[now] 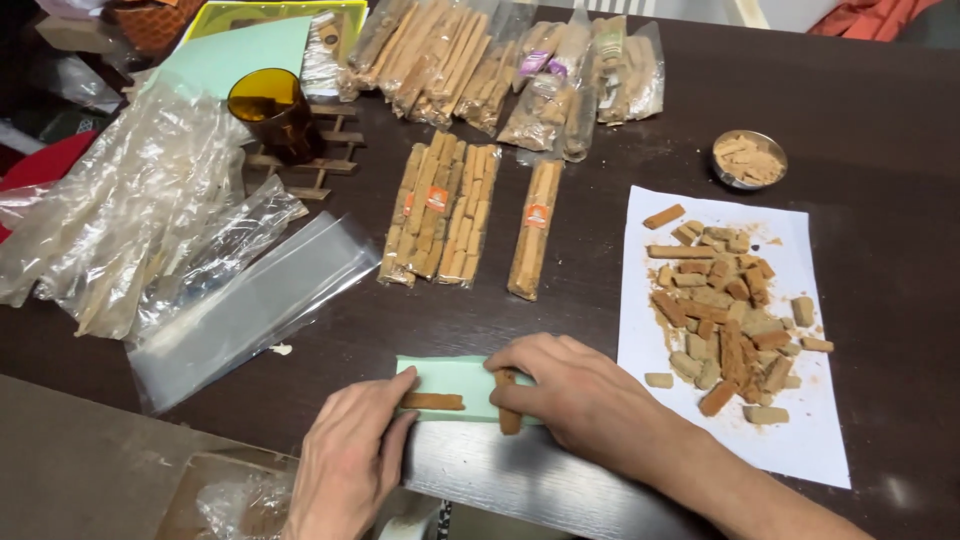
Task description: The person is meticulously arranging small, rectangular wooden pieces onto a green adhesive sheet, likely as part of a manufacturing or craft assembly process.
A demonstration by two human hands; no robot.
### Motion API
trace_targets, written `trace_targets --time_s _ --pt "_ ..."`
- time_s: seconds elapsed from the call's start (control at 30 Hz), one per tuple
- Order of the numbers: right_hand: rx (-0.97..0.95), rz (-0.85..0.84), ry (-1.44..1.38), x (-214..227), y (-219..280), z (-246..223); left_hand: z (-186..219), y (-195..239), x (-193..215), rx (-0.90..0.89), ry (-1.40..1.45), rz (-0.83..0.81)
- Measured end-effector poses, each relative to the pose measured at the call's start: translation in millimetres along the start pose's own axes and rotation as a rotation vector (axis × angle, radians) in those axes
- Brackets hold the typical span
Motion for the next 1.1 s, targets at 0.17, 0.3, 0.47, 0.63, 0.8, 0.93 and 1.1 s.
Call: trace_targets --time_s 0.17,0.3,0.47,0.63,0.8,0.93,1.1 --pt "0.050 -0.053 0.023 -14.7 -1.0 5.5 -3.4 -0.6 -4.0 0.009 0.010 -0.013" --pt "-0.172 0.089 -0.098 1.7 1.9 0.4 -4.4 -2.3 -4.7 0.019 0.014 -0.029" --pt "-0.580 -0.158 -0.057 -29.4 10.0 11.9 -7.4 -2.0 -6.4 0.047 0.003 -0.056" --pt "-0.553 -0.096 -0.088 -28.0 9.8 11.7 -10.1 -1.1 -6.7 0.099 0.021 -0.054" --pt "-0.342 -0.011 -0.002 -10.6 3.7 9.1 -11.1 -0.8 -5.7 0.108 0.057 -0.047" --pt "-0.269 0.031 0.006 -12.1 2.1 8.2 -10.5 -0.6 -5.2 0.107 0.060 -0.033" --pt "-0.245 0.037 -0.032 -15.3 -1.4 4.6 -7.9 -2.1 -2.3 0.104 0.065 -0.040"
Point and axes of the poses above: each hand's wrist, its own y-axis away from the middle knuckle, its own x-axis out of the back of the hand, z = x × y, the point moved 6 cm from there along -y, towards the middle knuckle, and after that the axes turned 3 degrees about y, right-handed, at the moved point
